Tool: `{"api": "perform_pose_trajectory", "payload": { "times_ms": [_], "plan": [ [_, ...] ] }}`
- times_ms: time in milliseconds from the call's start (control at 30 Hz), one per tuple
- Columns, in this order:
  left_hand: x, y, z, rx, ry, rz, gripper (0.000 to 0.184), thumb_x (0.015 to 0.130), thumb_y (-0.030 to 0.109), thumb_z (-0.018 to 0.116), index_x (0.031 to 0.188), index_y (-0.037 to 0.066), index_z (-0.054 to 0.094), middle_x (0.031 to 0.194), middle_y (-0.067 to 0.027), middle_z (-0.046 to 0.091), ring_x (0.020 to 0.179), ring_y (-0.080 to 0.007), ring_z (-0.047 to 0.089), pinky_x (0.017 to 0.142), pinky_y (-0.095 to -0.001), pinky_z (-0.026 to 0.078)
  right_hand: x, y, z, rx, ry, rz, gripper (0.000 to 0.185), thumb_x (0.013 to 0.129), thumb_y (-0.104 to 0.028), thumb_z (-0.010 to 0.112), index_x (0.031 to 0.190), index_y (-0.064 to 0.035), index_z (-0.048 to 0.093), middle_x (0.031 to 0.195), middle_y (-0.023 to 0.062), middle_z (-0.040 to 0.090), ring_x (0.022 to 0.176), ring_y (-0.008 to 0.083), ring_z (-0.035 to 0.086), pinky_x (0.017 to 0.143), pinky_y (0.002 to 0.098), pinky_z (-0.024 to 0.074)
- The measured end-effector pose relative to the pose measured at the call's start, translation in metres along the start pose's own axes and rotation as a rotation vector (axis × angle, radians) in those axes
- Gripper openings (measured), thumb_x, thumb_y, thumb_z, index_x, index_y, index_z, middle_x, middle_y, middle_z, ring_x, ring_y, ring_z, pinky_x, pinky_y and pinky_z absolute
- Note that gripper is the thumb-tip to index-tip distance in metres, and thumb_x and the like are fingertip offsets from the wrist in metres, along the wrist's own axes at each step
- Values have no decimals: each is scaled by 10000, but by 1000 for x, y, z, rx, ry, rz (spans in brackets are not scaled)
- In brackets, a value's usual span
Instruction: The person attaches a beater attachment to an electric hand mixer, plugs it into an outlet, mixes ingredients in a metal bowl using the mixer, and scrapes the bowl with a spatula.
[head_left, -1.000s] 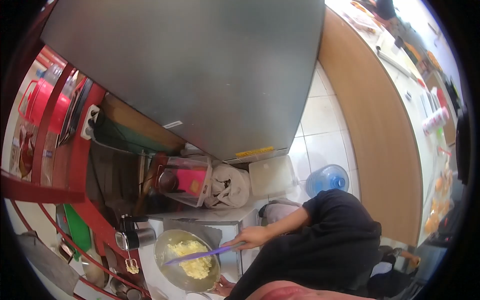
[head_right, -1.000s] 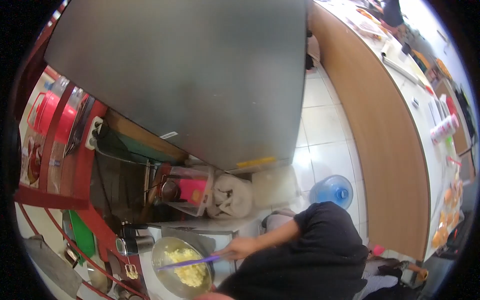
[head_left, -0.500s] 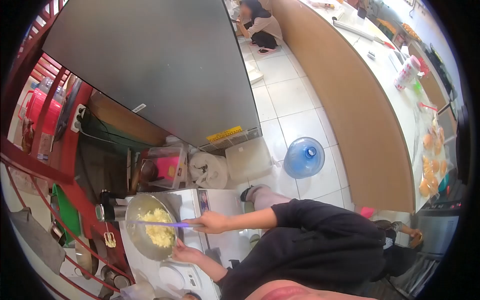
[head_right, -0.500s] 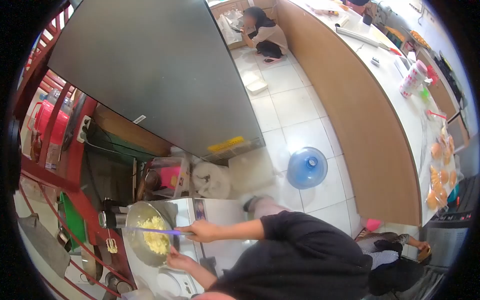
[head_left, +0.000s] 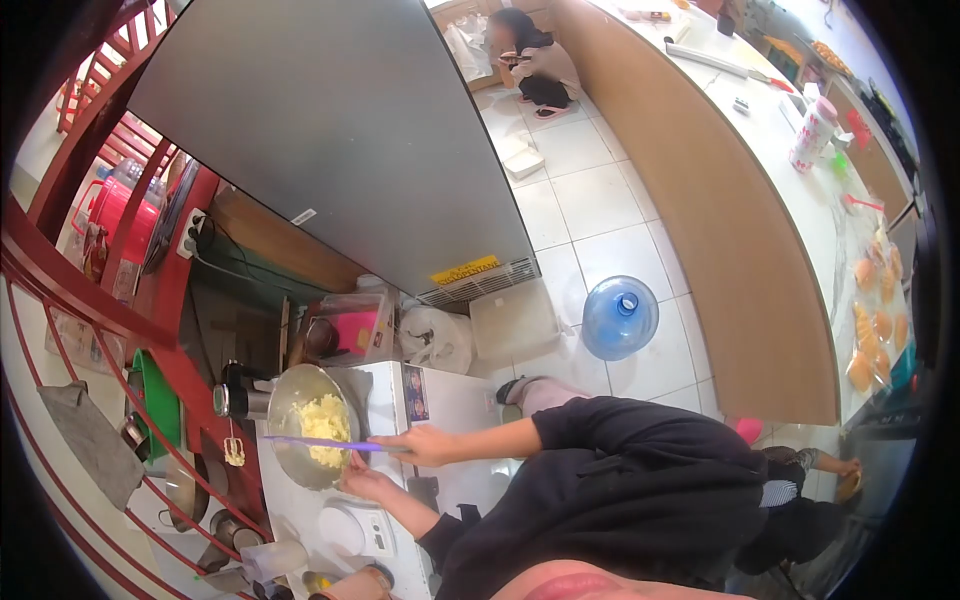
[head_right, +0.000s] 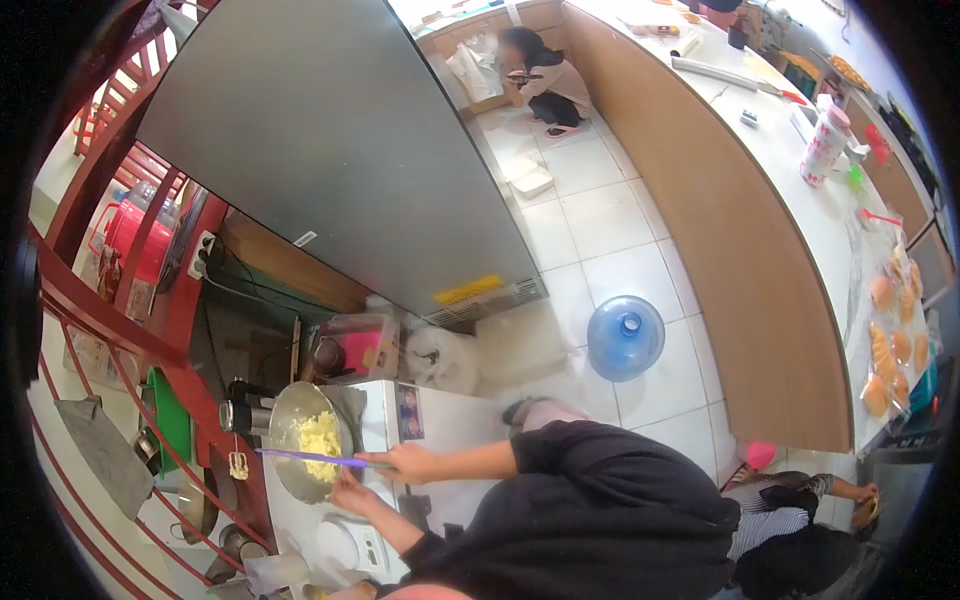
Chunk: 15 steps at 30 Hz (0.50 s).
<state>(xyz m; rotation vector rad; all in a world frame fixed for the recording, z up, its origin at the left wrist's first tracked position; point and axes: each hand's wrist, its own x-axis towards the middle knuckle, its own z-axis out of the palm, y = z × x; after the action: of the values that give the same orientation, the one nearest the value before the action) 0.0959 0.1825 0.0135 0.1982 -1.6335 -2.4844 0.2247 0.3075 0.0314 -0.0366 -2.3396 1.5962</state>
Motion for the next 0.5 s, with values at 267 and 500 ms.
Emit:
{"api": "perform_pose_trajectory", "payload": {
  "times_ms": [267,500],
  "plan": [
    [4,-5,-5,-65,-27,-33,195,800,-36,370,935,-169,325,1002,-265,448,867,-340,534,756,-386,518,11,4,-4,-6,29,-64,503,818,-178,478,1299,-208,333,611,191,533,551,353,523,559,430,418],
    [3,-6,-7,-17,-79,12,226,798,-29,410,938,-155,286,988,-259,421,838,-337,530,768,-402,510,6,-6,-8,16,-65,29,494,798,-174,493,1274,-198,365,723,196,575,643,363,552,593,437,442]
  ]
}}
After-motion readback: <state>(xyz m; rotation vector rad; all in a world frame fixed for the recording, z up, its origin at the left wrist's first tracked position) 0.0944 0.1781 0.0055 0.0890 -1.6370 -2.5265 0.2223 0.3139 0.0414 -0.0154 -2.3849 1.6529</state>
